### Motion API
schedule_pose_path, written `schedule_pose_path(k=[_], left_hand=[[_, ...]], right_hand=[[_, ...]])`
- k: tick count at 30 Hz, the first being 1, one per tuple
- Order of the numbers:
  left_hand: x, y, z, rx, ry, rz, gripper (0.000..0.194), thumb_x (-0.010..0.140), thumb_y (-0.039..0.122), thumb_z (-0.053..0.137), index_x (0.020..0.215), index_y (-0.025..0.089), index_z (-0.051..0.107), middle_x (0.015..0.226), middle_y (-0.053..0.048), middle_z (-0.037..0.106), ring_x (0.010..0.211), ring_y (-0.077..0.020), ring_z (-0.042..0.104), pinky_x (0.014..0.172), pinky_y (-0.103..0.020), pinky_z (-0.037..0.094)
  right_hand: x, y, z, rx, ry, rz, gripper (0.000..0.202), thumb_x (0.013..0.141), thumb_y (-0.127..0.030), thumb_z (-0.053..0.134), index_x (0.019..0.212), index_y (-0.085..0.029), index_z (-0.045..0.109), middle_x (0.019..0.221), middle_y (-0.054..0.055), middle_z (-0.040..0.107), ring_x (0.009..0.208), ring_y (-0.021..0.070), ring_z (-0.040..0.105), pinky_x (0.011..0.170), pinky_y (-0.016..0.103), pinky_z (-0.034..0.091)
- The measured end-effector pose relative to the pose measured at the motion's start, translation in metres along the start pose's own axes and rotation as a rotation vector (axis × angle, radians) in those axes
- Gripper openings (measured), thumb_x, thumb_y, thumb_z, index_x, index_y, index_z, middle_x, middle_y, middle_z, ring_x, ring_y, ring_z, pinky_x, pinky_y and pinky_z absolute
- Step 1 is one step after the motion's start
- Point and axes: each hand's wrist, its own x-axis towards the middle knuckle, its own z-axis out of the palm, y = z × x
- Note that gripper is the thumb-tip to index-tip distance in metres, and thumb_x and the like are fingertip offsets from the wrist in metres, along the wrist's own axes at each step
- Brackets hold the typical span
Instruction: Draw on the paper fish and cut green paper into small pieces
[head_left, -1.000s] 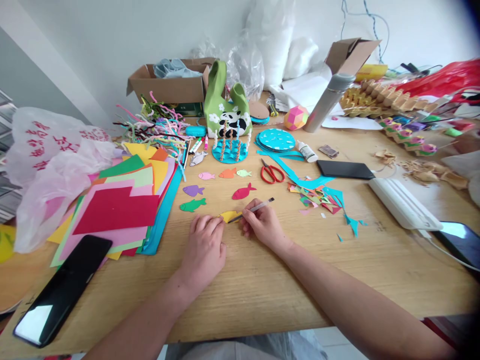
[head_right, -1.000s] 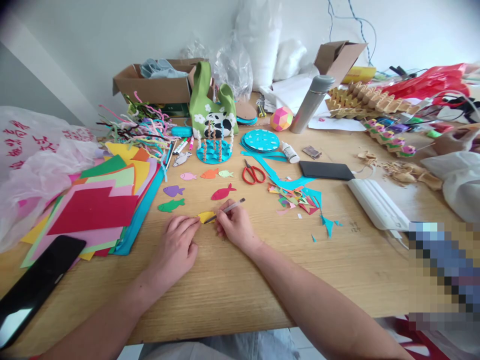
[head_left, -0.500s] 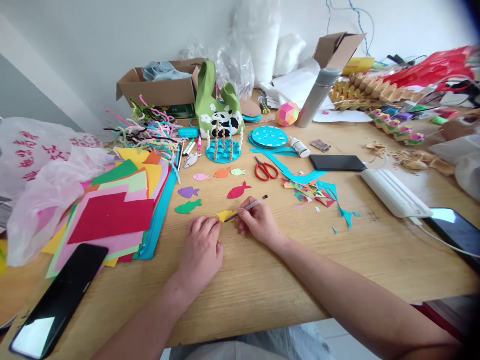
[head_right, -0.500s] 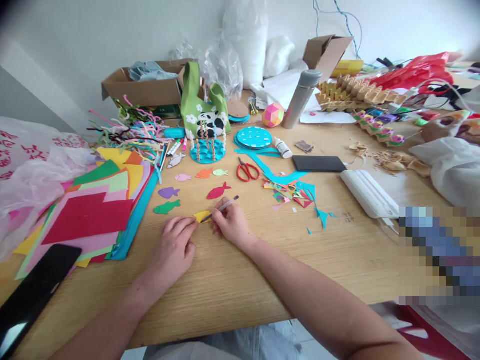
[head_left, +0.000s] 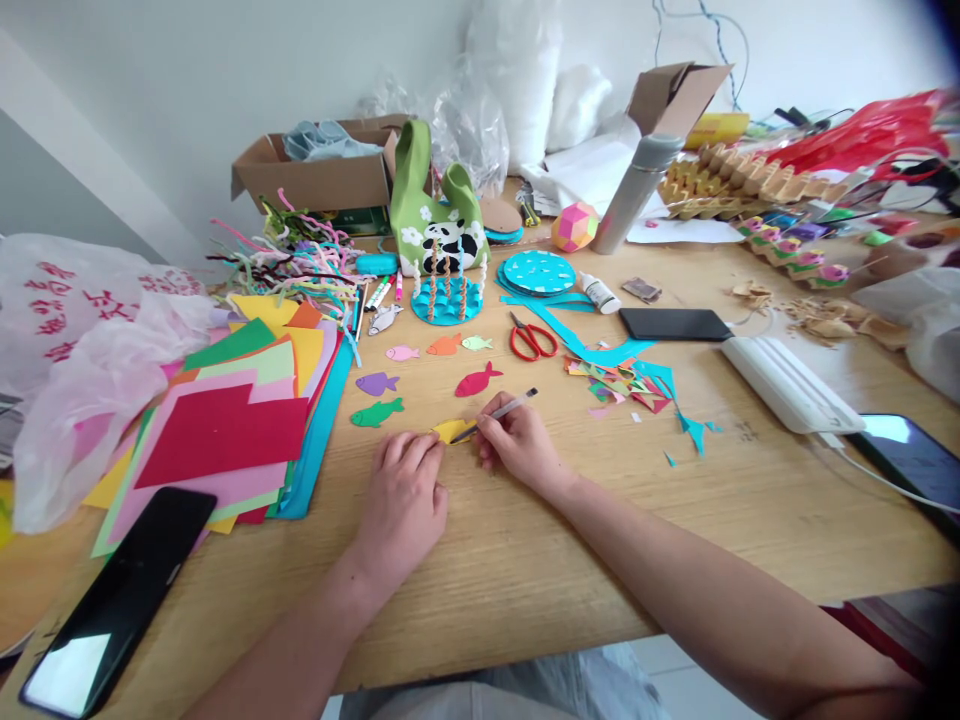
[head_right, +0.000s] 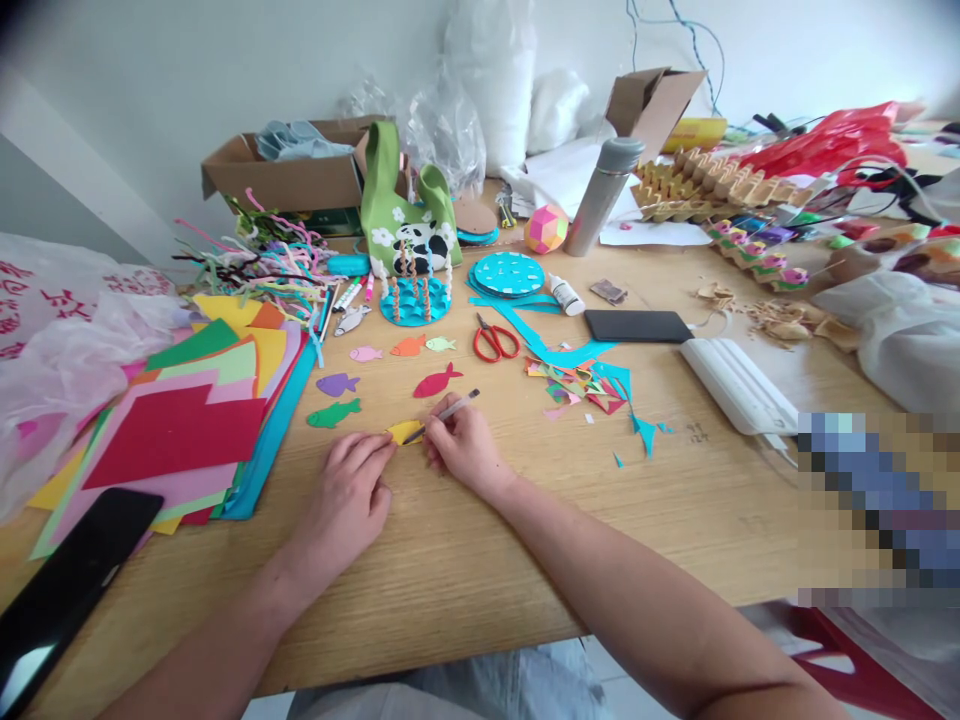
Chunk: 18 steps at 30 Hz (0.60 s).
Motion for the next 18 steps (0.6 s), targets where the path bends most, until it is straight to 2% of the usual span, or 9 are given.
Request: schedule_pose_path(k=[9,18], left_hand=[[-0.0008,0.0003,0.0008,0.027,-0.011,0.002,0.045,0.076,0.004,0.046,0.118,0.010,0.062,0.122,-0.010,0.062,0.114,-0.0274,0.047,0.105,-0.047,0.040],[-0.0012,0.0000,0.0006,0.010,0.011,0.007,0.044,0.075,0.004,0.048,0.116,0.014,0.063,0.121,-0.009,0.063,0.114,-0.0271,0.048,0.104,-0.047,0.040]], right_hand=[[-0.0008,-0.0023,0.0008,0.009,0.018,0.011,0.014,0.077,-0.027,0.057,0.076,-0.021,0.044,0.051,-0.007,0.055,0.036,0.0093,0.052,0.032,0.018,0.043],[-0.0016,-0.0021,0.0004,0.014,0.034,0.021,0.014,0.076,-0.027,0.057,0.076,-0.021,0.043,0.050,-0.008,0.055,0.035,0.0093,0.052,0.031,0.018,0.043]])
